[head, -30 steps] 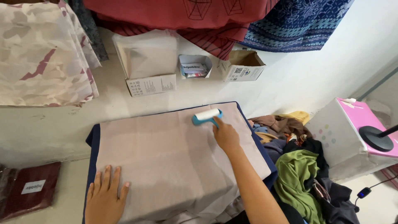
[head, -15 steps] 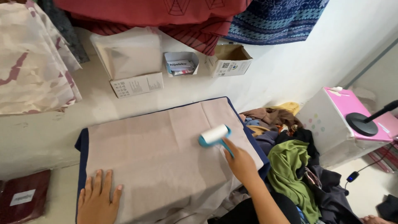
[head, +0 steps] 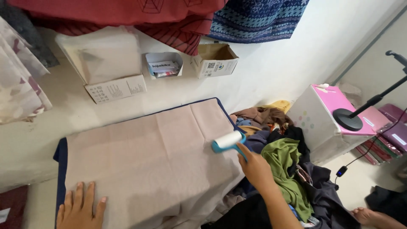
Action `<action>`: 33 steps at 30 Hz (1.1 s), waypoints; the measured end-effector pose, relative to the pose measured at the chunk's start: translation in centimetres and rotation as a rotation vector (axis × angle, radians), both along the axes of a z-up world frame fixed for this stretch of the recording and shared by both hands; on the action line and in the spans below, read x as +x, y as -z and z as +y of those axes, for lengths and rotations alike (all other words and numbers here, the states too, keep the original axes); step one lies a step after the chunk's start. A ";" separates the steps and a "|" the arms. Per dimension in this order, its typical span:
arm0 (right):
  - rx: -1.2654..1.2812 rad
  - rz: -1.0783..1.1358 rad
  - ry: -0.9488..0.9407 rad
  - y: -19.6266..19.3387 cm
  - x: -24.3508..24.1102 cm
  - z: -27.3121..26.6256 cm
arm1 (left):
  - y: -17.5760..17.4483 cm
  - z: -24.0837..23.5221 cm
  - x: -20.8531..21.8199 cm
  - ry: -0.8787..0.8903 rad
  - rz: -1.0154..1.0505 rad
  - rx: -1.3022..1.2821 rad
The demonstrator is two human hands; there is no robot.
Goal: The person lays a light-colored fabric on a dark blue mat, smooths it out, and uses a lint roller to clean the surface. They then fold the fabric multiple times into a neat rectangle.
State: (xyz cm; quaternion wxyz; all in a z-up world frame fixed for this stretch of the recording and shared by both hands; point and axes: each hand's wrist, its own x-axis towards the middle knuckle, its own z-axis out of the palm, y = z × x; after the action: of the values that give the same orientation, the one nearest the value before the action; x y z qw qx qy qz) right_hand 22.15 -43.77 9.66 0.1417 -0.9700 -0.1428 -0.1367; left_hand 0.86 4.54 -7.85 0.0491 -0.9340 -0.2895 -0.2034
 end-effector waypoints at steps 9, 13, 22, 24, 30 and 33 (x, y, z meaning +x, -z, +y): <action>0.091 -0.192 -0.079 1.2 15.5 9.9 | 0.1 0.6 -0.1 -0.055 0.143 -0.029; -0.006 0.157 0.044 -2.3 16.9 12.4 | 1.6 1.2 0.1 -0.007 0.031 -0.070; 0.062 0.096 -0.102 -0.2 13.9 6.4 | 3.9 2.7 0.7 -0.027 0.044 -0.126; 0.052 0.066 -0.108 -0.3 10.4 3.7 | 4.5 2.6 0.8 -0.004 -0.052 -0.068; 0.116 0.062 -0.038 -1.6 -0.6 -4.2 | 5.5 3.1 1.5 0.032 -0.214 0.183; 0.134 0.242 0.105 -3.1 -4.2 -6.5 | 6.9 4.0 2.1 0.073 -0.291 0.205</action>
State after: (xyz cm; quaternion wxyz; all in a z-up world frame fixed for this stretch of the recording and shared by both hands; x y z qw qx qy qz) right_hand 17.99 -50.22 12.76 0.2149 -0.9739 -0.0642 -0.0351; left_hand 2.97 8.55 -14.77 0.0942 -0.8947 -0.2374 -0.3664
